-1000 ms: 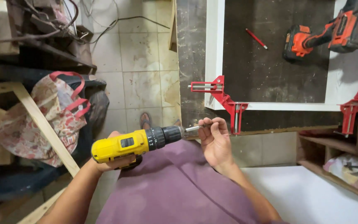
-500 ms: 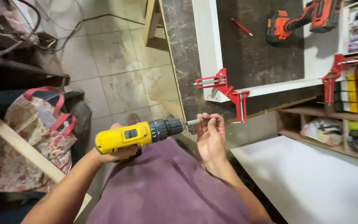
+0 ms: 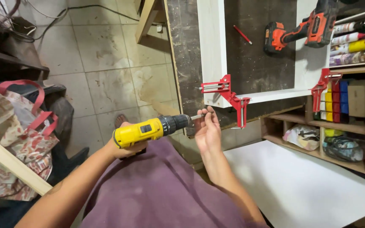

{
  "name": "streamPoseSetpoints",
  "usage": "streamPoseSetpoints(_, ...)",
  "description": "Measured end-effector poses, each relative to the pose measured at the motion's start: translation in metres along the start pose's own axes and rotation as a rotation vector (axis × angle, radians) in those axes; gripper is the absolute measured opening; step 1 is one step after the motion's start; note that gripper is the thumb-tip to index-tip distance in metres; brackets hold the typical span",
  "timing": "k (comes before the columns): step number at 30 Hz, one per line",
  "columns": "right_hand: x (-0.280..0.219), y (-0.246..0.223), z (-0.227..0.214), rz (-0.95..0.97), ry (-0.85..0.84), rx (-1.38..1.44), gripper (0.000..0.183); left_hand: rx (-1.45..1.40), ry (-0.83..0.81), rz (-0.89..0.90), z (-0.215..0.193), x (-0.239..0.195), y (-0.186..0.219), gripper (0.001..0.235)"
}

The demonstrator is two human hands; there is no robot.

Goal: Assembling a wooden frame by driving screws into the joints using a power drill while the pieces are held by corner clamps.

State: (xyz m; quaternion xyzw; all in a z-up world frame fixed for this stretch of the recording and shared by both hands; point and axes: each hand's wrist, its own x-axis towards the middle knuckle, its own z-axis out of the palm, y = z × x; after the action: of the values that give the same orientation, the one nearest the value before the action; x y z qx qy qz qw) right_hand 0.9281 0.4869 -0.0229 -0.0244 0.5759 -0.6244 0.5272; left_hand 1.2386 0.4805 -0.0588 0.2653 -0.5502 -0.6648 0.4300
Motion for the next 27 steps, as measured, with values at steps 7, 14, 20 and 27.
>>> streamPoseSetpoints(7,0.043,0.006,-0.013,0.069,0.045,0.01,0.017,0.193,0.04,-0.007,0.012,0.02,0.006,0.01)
streamPoseSetpoints(14,0.038,-0.008,-0.011,0.07,0.084,-0.002,0.016,0.445,-0.058,0.112,0.023,0.018,-0.032,0.017)
streamPoseSetpoints(20,0.042,-0.012,-0.013,0.084,0.054,-0.038,0.019,0.33,-0.139,0.076,0.02,0.033,0.007,0.008)
streamPoseSetpoints(27,0.041,-0.015,-0.009,0.088,0.04,-0.021,0.017,0.342,-0.014,-0.011,0.029,0.027,-0.011,0.01)
